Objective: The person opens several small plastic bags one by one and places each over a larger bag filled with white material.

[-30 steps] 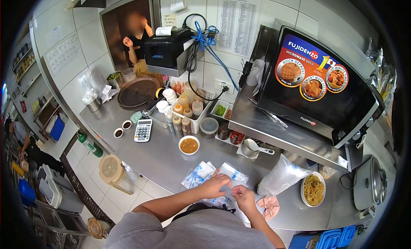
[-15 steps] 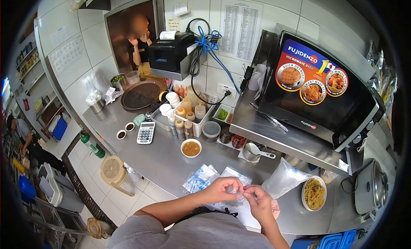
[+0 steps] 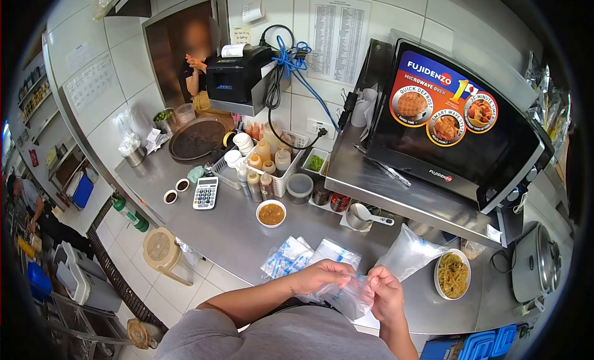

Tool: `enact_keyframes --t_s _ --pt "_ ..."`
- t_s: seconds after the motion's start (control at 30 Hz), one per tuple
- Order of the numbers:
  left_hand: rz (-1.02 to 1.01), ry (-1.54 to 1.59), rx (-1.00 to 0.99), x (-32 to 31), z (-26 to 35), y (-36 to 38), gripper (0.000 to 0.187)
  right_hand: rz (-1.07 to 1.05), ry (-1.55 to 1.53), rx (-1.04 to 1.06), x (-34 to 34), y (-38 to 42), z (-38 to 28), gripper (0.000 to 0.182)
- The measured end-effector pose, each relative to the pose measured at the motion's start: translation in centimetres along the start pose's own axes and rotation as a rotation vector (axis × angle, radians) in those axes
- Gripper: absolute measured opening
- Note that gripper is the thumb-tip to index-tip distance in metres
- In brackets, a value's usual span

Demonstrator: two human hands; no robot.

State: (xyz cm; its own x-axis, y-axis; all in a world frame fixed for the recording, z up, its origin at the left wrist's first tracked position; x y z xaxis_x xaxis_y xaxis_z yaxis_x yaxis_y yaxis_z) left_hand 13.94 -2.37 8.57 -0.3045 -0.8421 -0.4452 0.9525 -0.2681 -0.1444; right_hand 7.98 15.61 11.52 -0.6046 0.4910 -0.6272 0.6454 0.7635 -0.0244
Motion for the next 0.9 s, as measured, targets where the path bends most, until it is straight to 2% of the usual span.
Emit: enact_keyframes --t_s 0.03,0.1,0.17,0.23,0.27,0.3,0.4,0.47,0.57,0.7,0.77,0.8,0.9 --pt "-0.002 0.001 0.002 0.3 0.1 0.1 0.023 0.045 0.056 -0.064 0.2 0.1 0.0 0.013" --pt "0.054 0.375 0.127 0.8 0.8 0.3 0.015 0.092 0.111 -0.125 0.7 0.2 -0.3 0.015" --pt "0.019 0.437 0.076 0.8 1.7 0.5 0.015 0.08 0.276 -0.298 1.2 0.3 -0.5 0.016" --pt "0.06 0.544 0.128 1.0 2.0 0.6 0.018 0.011 0.282 -0.351 1.3 0.5 -0.9 0.016" --pt "-0.113 0.628 0.075 0.6 2.4 0.3 0.02 -0.061 0.288 -0.405 1.3 0.6 -1.0 0.017" --pt "-0.115 0.629 0.076 0.5 2.7 0.3 0.02 -0.059 0.288 -0.404 1.7 0.7 -1.0 0.017" --pt "-0.076 0.568 0.195 0.5 3.4 0.4 0.024 -0.103 0.17 -0.316 2.5 0.9 -1.0 0.015" --pt "-0.05 0.239 0.239 0.6 3.8 0.2 0.024 -0.005 -0.015 -0.136 2.8 0.8 -1.4 0.015" --pt "-0.097 0.056 0.249 0.7 3.9 0.0 0.023 0.032 -0.057 -0.024 3.3 0.6 -1.5 0.014" --pt "-0.084 0.138 0.227 1.3 3.4 -0.3 0.021 0.039 -0.108 0.014 3.5 0.4 -1.7 0.015" --pt "0.073 0.347 0.269 1.3 2.9 -1.0 0.019 0.095 -0.186 0.013 3.6 0.7 -2.3 0.016" --pt "-0.011 0.465 0.271 1.7 2.1 -1.8 0.018 0.118 -0.192 0.028 3.6 0.9 -3.0 0.016" --pt "-0.166 0.513 0.368 0.5 1.2 -5.2 0.02 0.189 -0.203 0.071 4.9 0.4 -5.6 0.015"
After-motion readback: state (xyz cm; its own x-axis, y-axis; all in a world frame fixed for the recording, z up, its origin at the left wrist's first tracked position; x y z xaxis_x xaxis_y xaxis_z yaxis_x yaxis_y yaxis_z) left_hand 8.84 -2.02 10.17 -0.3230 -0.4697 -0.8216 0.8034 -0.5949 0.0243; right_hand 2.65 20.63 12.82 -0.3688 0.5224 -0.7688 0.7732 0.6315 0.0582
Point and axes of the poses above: each hand's wrist, its own y-axis away from the middle knuckle, its own x-axis out of the back of the hand, z = x × y, the point moved 2 cm from there along -y, towards the middle knuckle, and after that the axes turned 1 degree about y, right-handed, at the moved point
